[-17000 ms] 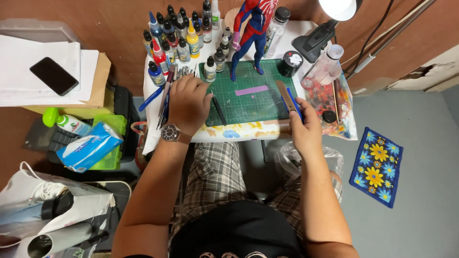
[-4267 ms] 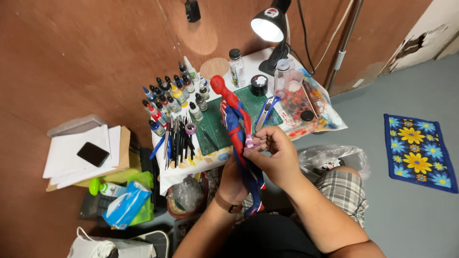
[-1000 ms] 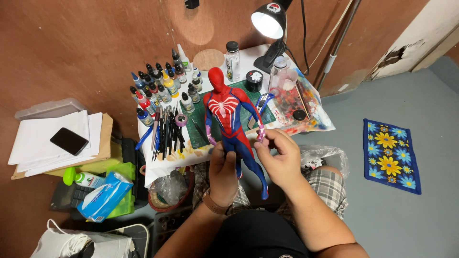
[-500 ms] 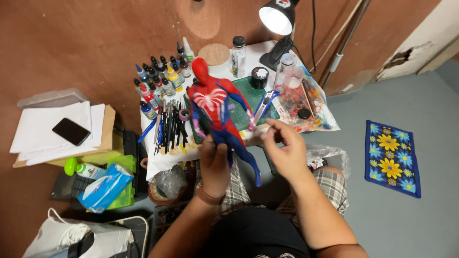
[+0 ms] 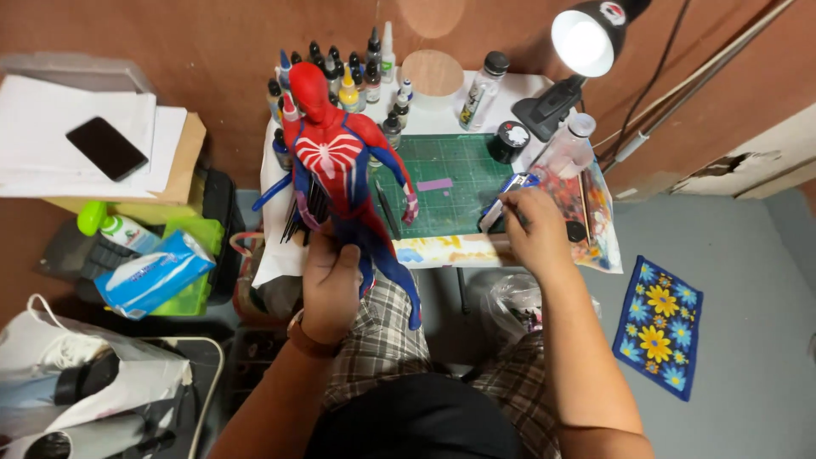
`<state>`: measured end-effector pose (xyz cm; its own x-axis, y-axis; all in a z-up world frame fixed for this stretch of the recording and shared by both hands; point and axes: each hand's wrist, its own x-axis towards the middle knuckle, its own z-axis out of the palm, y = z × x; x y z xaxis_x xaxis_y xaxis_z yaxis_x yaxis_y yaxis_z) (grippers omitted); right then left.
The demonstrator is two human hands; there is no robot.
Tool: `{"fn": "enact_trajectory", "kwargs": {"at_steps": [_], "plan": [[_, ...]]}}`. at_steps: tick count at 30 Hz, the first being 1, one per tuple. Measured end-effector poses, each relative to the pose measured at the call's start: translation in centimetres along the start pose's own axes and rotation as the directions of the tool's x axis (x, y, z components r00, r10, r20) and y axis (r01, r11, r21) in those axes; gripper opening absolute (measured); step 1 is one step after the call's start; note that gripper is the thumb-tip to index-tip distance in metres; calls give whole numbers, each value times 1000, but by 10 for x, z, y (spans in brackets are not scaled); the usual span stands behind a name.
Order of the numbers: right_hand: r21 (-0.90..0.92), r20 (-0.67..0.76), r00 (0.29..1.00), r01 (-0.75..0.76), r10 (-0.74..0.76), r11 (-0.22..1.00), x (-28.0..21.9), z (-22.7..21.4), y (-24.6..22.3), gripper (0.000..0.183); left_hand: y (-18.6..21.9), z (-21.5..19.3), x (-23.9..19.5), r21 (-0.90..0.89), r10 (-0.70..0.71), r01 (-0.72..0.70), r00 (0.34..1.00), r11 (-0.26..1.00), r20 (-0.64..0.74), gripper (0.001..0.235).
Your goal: Customizing a Spider-Man action figure by applying small pink masking tape strips to its joints and trimming them with a hobby knife
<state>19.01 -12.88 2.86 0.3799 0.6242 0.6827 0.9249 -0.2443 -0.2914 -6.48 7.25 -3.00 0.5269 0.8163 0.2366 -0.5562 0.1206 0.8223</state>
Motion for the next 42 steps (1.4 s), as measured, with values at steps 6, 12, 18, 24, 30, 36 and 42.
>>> {"fn": "enact_trajectory", "kwargs": {"at_steps": [6,12,18,24,30,36,42], "plan": [[-122,343,929,189,-137,974,36,-10,4,40,-38,-25,10,-144,-83,97,992,985,100,22],[-199,492,864,234,-109,952,47,-30,-14,47,-56,-29,12,-311,-77,156,965,938,252,28],[-383,522,847,337,-100,860,28,-23,26,42,-73,-27,9,-369,-49,178,942,912,332,34],[-333,549,835,255,-33,908,17,-16,64,44,-50,-20,17,-372,-54,206,923,905,381,37],[-367,499,841,-12,208,930,27,-24,25,56,-38,-8,26,-271,0,110,927,956,375,29],[-316,310,899,-208,308,926,11,-15,-12,51,-36,-3,39,-77,84,-58,919,995,386,35],[-301,163,936,-253,311,919,5,-12,-63,47,-12,14,41,-158,15,55,913,986,407,42]]}}
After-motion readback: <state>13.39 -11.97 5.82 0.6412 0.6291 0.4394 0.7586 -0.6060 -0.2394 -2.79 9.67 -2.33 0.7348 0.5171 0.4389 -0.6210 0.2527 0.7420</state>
